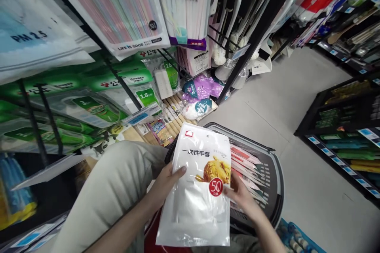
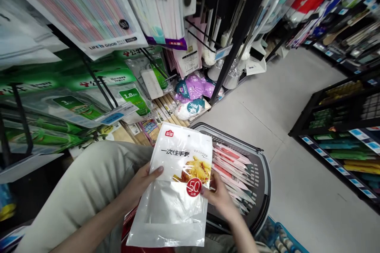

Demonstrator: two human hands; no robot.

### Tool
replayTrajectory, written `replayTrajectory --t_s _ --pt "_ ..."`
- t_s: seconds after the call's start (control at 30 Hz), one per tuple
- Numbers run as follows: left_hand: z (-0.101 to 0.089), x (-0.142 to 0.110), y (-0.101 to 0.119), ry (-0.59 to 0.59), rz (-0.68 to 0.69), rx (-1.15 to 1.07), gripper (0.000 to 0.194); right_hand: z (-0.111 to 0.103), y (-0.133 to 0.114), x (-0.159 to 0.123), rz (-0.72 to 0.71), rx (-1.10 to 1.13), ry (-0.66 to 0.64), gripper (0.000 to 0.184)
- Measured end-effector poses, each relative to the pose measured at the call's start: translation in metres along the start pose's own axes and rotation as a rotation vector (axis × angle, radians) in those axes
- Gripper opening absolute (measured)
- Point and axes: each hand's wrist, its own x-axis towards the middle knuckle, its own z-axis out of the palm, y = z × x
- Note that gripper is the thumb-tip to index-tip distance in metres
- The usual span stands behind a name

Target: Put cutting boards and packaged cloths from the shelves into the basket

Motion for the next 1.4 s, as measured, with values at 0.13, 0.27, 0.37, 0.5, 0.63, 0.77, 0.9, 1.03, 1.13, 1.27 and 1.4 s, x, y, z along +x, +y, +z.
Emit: replayTrajectory --t_s 0.13,0.27,0.37,0.5,0.63,0.77,0.9,1.03,1.13,1.27,1.4 --pt "0.002 -0.003 -0.005 -0.072 0.045 -0.038 0.056 0.043 -0.008 -0.022 -0.054 0.110 0.326 0.042" --pt "0.002 -0.009 -0.007 -0.167 0.063 -0.092 0.055 0.045 -0.004 -0.042 0.014 0.193 0.457 0.043" --pt "0.001 -0.015 -0.009 -0.232 0.057 -0.163 0.053 0.043 -0.006 -0.063 0.074 0.273 0.512 0.052" --pt "0.004 -0.023 -0.015 -0.328 0.059 -0.217 0.047 0.046 -0.007 -0.087 0.055 0.278 0.615 0.056" --pt "0.005 -0.030 -0.016 -0.372 0.096 -0.222 0.045 0.042 0.004 -0.101 0.006 0.285 0.742 0.046" --pt "-0.001 -0.030 -0.012 -0.313 0.173 -0.194 0.045 0.003 0.010 -0.116 -0.022 0.332 0.975 0.048" --pt "-0.012 -0.022 -0.005 -0.171 0.295 -0.129 0.050 -0.064 -0.003 -0.131 -0.122 0.189 1.107 0.055" --pt "-0.017 -0.016 0.001 -0.080 0.351 -0.075 0.058 -0.121 -0.019 -0.120 -0.124 -0.396 1.090 0.046" --pt "-0.017 -0.015 0.002 -0.059 0.357 -0.058 0.055 -0.147 -0.017 -0.091 -0.146 -0.809 0.892 0.038" --pt "-0.015 -0.013 0.001 -0.052 0.320 -0.083 0.047 -0.160 0.003 -0.045 -0.180 -1.034 0.645 0.037" --pt "-0.013 -0.006 0.001 -0.015 0.267 -0.088 0.044 -0.155 0.030 -0.011 -0.196 -1.032 0.541 0.037"
